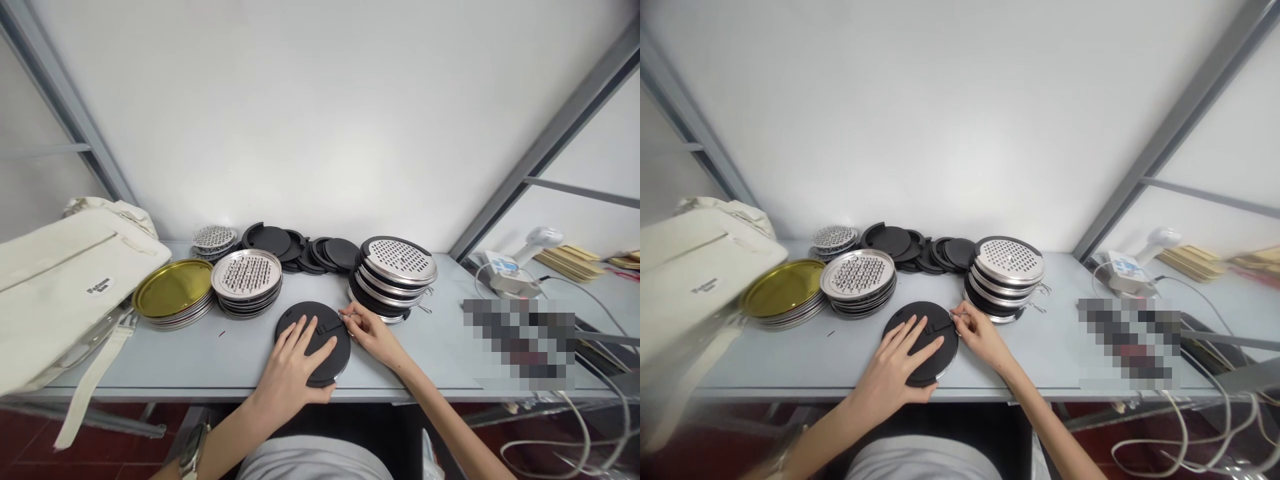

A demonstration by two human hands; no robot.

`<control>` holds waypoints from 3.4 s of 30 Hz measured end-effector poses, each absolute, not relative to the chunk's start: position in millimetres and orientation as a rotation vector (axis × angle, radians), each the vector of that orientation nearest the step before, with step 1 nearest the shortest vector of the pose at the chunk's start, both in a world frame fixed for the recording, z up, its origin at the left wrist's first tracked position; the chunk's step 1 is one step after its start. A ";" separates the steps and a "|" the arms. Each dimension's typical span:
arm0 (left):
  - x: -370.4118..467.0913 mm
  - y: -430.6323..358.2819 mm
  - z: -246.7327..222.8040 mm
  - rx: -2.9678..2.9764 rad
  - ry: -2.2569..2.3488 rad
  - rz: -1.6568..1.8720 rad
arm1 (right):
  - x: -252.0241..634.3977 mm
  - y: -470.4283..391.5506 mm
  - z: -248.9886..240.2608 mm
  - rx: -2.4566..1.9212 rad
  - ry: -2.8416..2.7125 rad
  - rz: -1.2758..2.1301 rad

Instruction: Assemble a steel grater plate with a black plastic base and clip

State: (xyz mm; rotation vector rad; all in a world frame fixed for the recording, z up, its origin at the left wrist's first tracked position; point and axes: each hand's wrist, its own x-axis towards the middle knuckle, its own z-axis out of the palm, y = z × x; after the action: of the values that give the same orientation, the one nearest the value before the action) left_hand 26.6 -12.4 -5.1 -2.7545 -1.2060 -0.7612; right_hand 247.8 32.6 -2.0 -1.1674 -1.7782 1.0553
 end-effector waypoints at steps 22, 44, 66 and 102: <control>26.3 -12.5 -8.1 -2.765 -1.200 -0.758 | 240.8 28.4 -6.9 -1.217 -1.772 0.860; 25.1 -12.1 -1.7 -2.762 -1.234 -0.760 | 248.9 20.5 -3.6 -1.186 -1.735 1.002; 15.8 -11.3 9.8 -2.917 -1.094 -0.692 | 244.5 18.0 -3.2 -1.225 -1.800 0.798; 19.0 -10.0 2.7 -2.878 -1.130 -0.696 | 244.9 17.9 -4.1 -1.160 -1.652 1.058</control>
State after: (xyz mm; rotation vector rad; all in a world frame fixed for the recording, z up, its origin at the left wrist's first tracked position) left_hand 19.0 -10.0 2.7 -2.8782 -1.1301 -0.6959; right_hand 244.9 17.9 -4.1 -1.1603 -1.6518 1.0575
